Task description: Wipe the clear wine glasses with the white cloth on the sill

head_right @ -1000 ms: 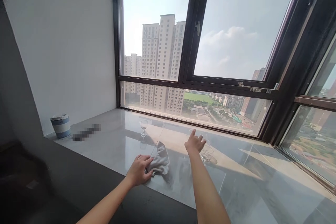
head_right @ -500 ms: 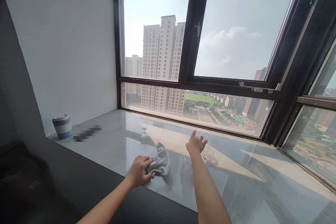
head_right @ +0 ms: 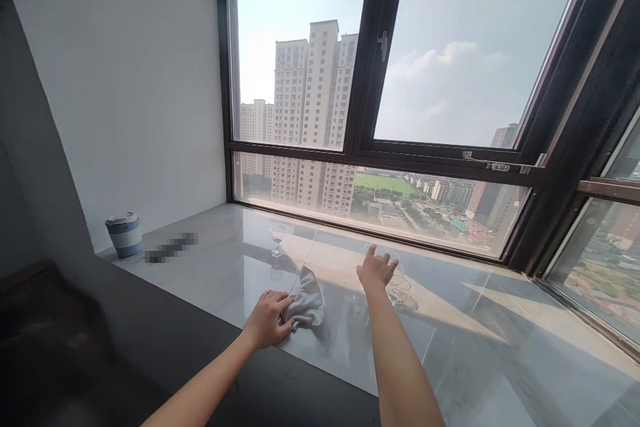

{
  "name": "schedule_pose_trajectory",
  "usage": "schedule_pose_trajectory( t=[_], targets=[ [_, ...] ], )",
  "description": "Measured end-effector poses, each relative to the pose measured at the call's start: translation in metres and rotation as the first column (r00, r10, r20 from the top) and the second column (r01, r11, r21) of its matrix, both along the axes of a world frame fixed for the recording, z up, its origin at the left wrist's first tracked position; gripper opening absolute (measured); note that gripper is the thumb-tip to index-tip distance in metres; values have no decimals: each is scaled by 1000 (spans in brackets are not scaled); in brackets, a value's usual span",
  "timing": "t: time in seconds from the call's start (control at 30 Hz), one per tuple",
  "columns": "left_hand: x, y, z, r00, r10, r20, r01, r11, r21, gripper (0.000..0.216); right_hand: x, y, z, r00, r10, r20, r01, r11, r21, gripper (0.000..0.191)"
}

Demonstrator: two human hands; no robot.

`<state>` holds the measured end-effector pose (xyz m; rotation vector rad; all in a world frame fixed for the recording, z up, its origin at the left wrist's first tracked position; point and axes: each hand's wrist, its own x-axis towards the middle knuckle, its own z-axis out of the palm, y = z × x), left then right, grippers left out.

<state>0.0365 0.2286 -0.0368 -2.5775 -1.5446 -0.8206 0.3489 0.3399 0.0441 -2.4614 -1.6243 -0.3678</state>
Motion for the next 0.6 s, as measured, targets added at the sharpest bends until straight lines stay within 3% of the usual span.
schedule_pose_trajectory(
  t=[0.6],
  targets=[
    [0,0,-3,1000,4,19,-4,1000,10,46,1,8,-3,999,-3,-48,3,1000,12,82]
  ],
)
